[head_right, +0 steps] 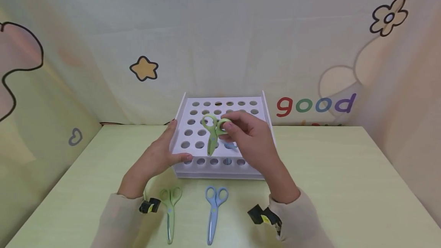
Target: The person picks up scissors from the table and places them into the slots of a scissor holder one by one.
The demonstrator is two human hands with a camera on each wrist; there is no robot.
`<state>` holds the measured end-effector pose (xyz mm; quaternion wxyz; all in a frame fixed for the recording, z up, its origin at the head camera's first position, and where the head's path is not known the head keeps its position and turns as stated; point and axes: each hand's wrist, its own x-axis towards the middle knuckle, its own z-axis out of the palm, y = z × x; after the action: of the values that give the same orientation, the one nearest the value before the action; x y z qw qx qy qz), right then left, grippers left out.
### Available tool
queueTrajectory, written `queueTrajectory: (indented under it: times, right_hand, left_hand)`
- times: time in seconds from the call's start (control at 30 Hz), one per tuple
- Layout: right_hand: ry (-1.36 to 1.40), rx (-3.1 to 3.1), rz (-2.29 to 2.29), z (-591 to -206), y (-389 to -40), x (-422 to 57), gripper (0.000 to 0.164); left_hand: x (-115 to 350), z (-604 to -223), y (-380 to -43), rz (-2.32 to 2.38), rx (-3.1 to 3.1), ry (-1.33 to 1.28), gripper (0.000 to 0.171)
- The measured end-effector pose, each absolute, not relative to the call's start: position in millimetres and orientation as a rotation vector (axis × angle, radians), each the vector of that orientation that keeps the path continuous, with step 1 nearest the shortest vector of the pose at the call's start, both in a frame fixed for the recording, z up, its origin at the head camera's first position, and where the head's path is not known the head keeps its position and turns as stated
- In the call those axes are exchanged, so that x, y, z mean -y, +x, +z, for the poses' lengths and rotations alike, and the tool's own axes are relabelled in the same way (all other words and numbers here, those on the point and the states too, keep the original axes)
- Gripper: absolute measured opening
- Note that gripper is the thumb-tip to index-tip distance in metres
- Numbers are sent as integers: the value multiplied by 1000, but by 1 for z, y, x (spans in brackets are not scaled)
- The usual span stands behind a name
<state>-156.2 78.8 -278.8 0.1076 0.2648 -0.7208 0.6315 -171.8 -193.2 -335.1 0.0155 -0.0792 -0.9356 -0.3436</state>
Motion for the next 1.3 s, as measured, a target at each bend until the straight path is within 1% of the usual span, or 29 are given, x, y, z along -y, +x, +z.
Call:
queueTrajectory:
  times: [0.43, 0.57, 0.93, 1.3]
  right_hand:
    - [610, 2106, 1961, -288, -161, -60, 24]
    - [604, 2133, 1960, -292, -161, -56, 25]
    - [587, 2202, 1920, -296, -161, -49, 24]
    - [517, 2330, 1850, -305, -162, -43, 31]
  left_hand:
    - [195, -337, -172, -1094, 2899, -264, 121]
    - [196, -338, -173, -1116, 2897, -277, 121]
    - [195, -337, -174, -1106, 2884, -317, 119]
    - [195, -335, -173, -1094, 2873, -370, 121]
